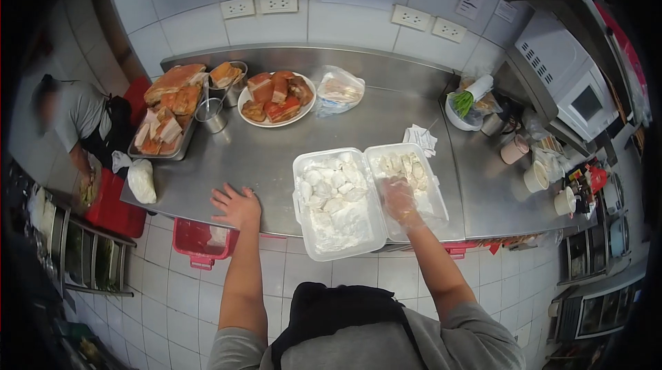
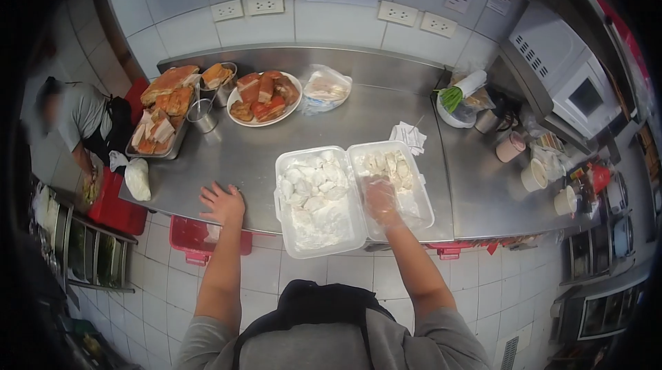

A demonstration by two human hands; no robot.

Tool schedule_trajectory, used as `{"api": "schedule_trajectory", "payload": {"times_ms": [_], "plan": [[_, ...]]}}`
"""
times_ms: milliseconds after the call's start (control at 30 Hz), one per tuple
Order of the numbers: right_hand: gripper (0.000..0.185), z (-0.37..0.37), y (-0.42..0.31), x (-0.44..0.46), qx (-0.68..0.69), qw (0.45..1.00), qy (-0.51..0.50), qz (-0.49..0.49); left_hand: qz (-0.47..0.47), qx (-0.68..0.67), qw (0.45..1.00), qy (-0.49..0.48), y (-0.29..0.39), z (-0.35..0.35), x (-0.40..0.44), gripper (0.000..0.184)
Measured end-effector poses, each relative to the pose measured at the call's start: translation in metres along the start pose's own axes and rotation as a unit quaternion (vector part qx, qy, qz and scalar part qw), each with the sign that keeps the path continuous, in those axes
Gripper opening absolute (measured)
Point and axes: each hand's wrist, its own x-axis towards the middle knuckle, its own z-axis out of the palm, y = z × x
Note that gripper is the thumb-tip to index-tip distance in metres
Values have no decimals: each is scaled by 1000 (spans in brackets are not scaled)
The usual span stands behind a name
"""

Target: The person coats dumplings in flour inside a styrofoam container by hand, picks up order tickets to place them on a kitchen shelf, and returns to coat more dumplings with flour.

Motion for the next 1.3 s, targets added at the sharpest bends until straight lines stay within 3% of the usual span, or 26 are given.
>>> {"api": "schedule_trajectory", "payload": {"times_ms": [100, 200, 300, 400, 600, 700, 900, 1100, 1200, 1300], "plan": [[43, 9, 8, -14, 74, 996, 9, 41, 2, -4, 1000, 0, 0, 2, -1, 61], [46, -53, -21, -15, 145, 988, 43, 21, 4, -1, 1000, 5, 0, 4, 0, 61], [45, -57, -51, -22, 207, 969, 23, -130, 6, -1, 1000, 7, -2, 4, 0, 61], [34, -48, -95, -31, 124, 974, 48, -184, 7, -4, 1000, 6, 0, 2, -1, 61], [26, -46, -158, -21, 163, 976, 72, -127, 3, -3, 1000, -1, 0, -1, -2, 61], [42, -39, -170, -21, 131, 984, 72, -100, 1, -4, 1000, 1, 1, 0, -1, 61], [42, -42, -172, -26, 123, 990, 3, -67, -2, -1, 1000, -2, 1, 1, 0, 61], [46, -32, -179, -28, 130, 989, 12, -64, 1, -7, 1000, 2, 1, 2, 0, 61], [48, -28, -177, -20, 136, 988, -65, -39, 2, -10, 1000, 1, 1, 0, -2, 61], [47, -35, -152, -14, 363, 924, -116, 6, 4, -6, 1000, 3, 1, 0, -1, 61]]}}
